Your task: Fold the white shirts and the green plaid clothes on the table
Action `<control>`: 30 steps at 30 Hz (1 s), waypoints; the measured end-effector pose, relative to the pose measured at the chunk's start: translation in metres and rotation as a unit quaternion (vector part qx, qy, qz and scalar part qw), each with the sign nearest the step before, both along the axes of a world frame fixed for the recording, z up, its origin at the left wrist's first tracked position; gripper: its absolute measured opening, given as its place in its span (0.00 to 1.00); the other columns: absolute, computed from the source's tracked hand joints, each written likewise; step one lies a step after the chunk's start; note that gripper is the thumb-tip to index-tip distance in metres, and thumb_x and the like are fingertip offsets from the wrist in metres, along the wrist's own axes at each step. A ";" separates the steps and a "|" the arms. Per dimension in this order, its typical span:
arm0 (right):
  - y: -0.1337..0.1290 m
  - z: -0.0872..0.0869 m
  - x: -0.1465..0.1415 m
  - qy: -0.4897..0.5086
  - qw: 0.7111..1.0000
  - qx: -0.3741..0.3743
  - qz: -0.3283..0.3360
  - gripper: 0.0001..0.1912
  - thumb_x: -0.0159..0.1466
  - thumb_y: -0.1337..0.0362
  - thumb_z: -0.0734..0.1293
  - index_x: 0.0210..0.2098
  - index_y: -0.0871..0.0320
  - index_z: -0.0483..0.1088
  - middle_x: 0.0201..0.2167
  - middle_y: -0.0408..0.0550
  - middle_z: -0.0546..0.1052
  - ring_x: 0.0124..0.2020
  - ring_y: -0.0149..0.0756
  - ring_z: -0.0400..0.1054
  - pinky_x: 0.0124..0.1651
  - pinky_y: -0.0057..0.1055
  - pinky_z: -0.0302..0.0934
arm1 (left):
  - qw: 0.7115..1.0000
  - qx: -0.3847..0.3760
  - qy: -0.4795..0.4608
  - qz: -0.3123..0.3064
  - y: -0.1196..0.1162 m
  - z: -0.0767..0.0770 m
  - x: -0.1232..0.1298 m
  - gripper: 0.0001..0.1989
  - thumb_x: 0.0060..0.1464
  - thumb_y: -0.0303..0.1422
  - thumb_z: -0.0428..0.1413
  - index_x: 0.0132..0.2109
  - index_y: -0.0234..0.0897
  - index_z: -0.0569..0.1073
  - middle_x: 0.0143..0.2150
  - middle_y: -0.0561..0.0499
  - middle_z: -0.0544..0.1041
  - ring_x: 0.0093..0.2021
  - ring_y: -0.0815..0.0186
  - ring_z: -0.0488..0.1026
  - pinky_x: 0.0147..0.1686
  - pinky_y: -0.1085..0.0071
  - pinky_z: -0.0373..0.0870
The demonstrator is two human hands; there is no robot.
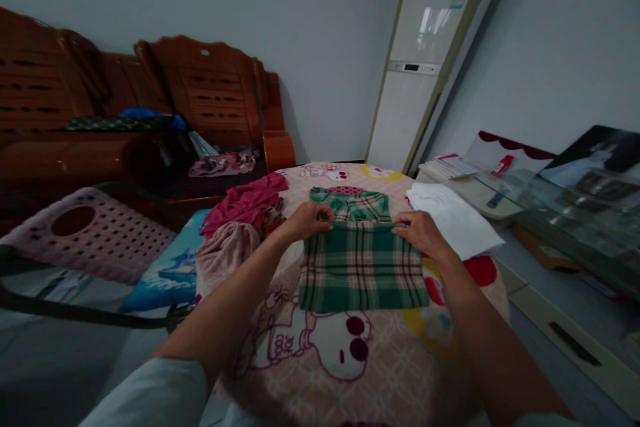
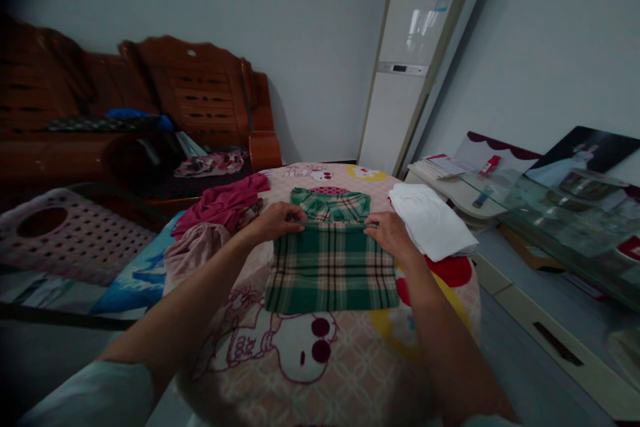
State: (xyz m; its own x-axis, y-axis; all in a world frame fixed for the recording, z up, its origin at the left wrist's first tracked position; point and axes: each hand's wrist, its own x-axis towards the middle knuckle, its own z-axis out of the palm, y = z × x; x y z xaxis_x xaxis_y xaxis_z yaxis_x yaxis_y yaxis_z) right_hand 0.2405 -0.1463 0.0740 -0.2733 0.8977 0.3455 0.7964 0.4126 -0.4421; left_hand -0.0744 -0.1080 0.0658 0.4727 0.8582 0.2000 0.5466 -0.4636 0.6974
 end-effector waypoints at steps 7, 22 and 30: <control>0.083 -0.005 -0.009 -0.037 0.999 0.020 -0.028 0.07 0.52 0.70 0.72 0.31 0.58 0.80 0.29 0.46 0.81 0.33 0.38 0.72 0.38 0.30 0.60 | 0.998 0.018 0.045 0.044 0.070 -0.006 -0.007 0.06 0.42 0.30 0.60 0.31 0.34 0.77 0.24 0.56 0.74 0.27 0.70 0.68 0.28 0.75 0.60; 0.179 -0.027 -0.030 -0.238 0.966 -0.006 -0.104 0.12 0.59 0.70 0.67 0.40 0.58 0.80 0.44 0.53 0.80 0.48 0.44 0.72 0.48 0.33 0.62 | 0.965 0.075 0.224 0.116 0.163 -0.022 0.013 0.10 0.46 0.29 0.61 0.38 0.36 0.81 0.34 0.49 0.80 0.37 0.62 0.74 0.39 0.70 0.66; 0.174 -0.056 -0.034 -0.270 0.956 -0.008 -0.110 0.15 0.63 0.67 0.64 0.48 0.60 0.75 0.45 0.58 0.79 0.49 0.47 0.70 0.52 0.39 0.60 | 0.935 0.085 0.308 0.156 0.159 -0.042 0.017 0.13 0.52 0.29 0.57 0.46 0.38 0.78 0.46 0.45 0.79 0.48 0.58 0.73 0.46 0.67 0.69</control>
